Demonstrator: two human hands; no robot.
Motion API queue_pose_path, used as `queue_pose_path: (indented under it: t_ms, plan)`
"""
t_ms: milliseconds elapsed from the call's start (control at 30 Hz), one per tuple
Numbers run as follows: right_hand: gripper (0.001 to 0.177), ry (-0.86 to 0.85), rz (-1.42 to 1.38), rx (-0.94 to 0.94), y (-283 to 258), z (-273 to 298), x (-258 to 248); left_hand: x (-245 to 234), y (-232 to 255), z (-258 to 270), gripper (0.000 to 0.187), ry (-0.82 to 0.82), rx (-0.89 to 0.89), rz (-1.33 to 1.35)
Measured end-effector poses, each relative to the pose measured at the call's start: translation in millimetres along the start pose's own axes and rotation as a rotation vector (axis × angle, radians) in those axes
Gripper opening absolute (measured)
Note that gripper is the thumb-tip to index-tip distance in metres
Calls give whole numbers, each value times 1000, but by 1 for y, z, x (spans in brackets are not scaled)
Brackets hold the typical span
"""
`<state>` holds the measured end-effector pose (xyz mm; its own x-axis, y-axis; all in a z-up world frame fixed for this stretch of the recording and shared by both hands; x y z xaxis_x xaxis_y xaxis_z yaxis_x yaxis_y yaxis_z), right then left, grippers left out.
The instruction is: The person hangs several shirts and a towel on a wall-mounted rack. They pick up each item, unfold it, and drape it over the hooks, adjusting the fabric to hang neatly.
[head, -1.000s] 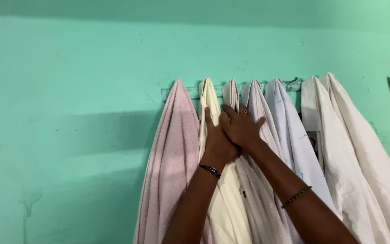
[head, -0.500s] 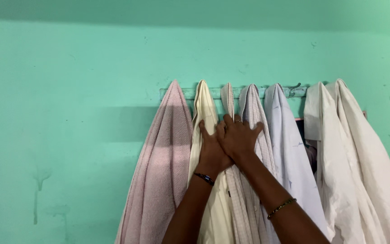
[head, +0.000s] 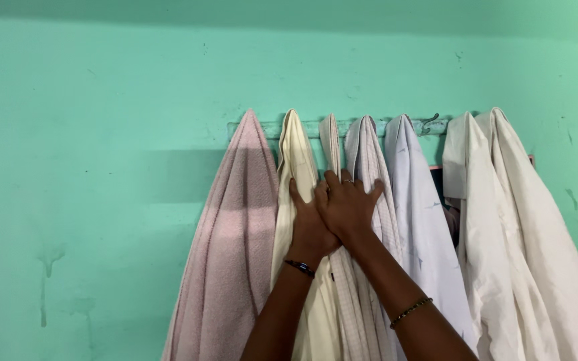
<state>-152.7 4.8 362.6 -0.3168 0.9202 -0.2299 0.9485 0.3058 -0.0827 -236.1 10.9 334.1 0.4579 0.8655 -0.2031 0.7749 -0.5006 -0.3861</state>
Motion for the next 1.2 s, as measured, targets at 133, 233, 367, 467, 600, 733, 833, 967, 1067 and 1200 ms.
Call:
queue_pose_path:
  t_ms: [133,233,367,467,600,733,833,967,1067,1200]
  plan:
    - [43,-1,9,29,-1,4,7,-3,3,4,71,-74,-28,-21]
    - [51,17,47,20,3,11,14,-3,8,9,74,-127,-26,-48]
    - [56,-66,97,59,11,26,24,5,18,20,81,-201,-34,-170]
    - [60,-65,181,-1,14,45,22,16,32,36,77,-340,-53,-187]
    - [68,-269,326,59,18,73,14,25,60,55,81,-316,-96,-175]
    - [71,-457,349,115,25,112,2,31,97,89,86,-318,-135,-123]
    - [73,-489,408,56,33,152,-8,34,123,123,80,-383,-170,60]
    - [77,-513,428,-77,60,209,-21,38,167,172,72,-506,-147,133]
    - [82,-666,481,-125,87,252,-29,46,202,212,64,-673,-256,284]
    - [80,-662,626,-274,115,324,-59,66,265,252,67,-775,-626,413]
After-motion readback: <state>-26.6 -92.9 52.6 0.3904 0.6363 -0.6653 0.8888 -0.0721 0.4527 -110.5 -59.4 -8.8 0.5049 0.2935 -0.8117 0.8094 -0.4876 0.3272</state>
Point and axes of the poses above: each hand's wrist, its own z-axis away from the middle knuckle, its own x-axis out of the palm, y = z × x, the point moved 3 cm from there along -z, towards the middle knuckle, and after that the axes turned 3 degrees about -y, right-handed, at the moved point
